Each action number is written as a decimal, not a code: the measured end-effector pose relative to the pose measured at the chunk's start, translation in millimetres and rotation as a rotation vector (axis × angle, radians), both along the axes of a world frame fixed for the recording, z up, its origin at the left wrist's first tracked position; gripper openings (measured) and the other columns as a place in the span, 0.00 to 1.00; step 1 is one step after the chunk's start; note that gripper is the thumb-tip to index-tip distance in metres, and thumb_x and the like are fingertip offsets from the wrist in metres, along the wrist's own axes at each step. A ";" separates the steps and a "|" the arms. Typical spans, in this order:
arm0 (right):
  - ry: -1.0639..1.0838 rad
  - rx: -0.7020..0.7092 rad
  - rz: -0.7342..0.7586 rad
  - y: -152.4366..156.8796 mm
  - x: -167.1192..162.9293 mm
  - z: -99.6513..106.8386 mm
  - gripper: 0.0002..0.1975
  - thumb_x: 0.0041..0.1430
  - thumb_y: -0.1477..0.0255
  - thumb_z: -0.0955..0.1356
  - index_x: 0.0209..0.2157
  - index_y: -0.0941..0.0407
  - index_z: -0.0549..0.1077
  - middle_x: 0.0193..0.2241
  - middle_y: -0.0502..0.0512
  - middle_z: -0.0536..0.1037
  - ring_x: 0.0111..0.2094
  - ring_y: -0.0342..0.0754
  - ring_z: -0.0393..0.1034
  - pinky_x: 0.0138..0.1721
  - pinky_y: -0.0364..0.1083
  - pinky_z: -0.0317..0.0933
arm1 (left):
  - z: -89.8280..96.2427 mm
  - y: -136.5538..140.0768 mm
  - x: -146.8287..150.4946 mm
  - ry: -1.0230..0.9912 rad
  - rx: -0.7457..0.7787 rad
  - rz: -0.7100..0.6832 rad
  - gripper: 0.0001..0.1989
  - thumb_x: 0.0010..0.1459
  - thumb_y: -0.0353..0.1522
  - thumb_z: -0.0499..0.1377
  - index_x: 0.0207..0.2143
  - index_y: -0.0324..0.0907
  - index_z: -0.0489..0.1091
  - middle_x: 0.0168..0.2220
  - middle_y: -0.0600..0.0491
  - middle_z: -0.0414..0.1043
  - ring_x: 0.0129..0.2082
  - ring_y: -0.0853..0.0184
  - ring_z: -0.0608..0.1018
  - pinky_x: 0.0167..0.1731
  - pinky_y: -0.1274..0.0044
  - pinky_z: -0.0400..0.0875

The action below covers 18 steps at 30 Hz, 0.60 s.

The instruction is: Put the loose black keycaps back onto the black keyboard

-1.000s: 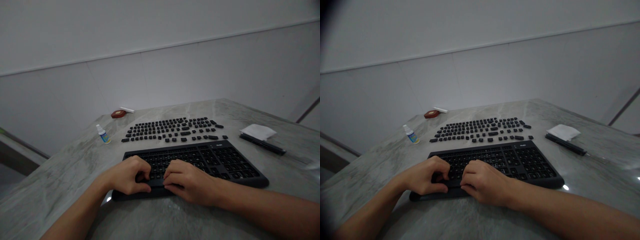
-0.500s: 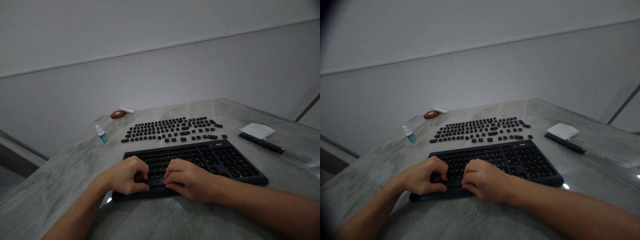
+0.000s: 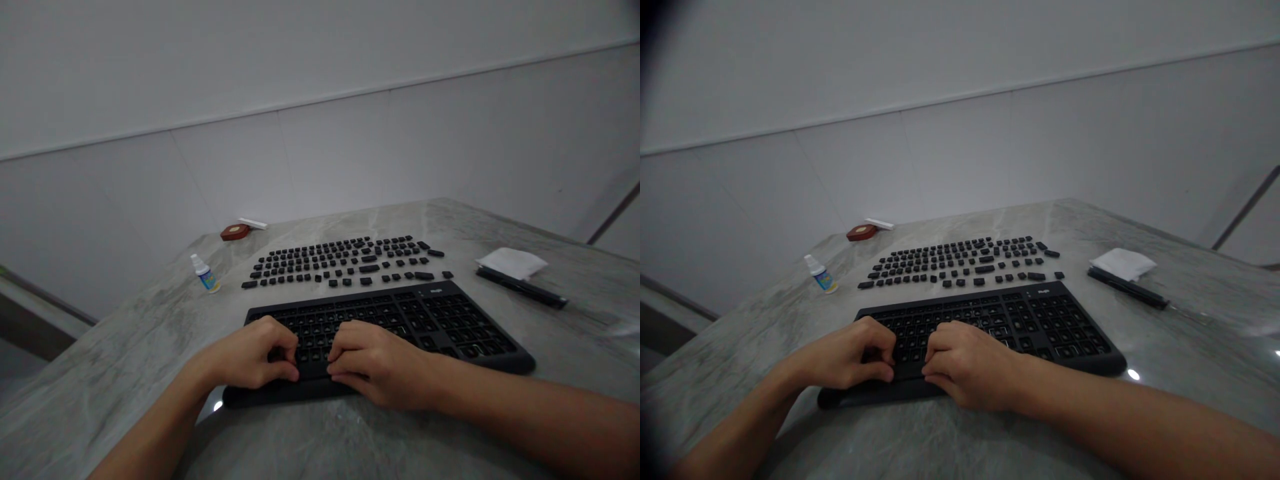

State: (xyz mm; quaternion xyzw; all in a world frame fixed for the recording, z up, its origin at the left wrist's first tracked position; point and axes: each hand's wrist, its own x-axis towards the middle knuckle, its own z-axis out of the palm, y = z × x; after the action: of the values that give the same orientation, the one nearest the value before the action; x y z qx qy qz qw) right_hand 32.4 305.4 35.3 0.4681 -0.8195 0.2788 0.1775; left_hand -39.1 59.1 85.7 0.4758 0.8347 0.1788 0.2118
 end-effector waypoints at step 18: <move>0.170 0.389 -0.100 -13.9 16.2 21.6 0.04 0.55 0.73 0.70 0.28 0.59 0.77 0.27 0.56 0.75 0.30 0.49 0.65 0.32 0.49 0.60 | 2.8 8.4 8.7 0.147 -0.201 0.162 0.04 0.54 0.29 0.64 0.28 0.43 0.71 0.26 0.57 0.75 0.30 0.64 0.75 0.28 0.77 0.59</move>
State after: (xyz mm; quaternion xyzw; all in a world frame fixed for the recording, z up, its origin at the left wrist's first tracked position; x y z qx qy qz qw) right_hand 48.6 291.5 56.9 0.4740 -0.8622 0.0657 0.1661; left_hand -30.4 67.5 88.6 0.3949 0.8975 0.0756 0.1814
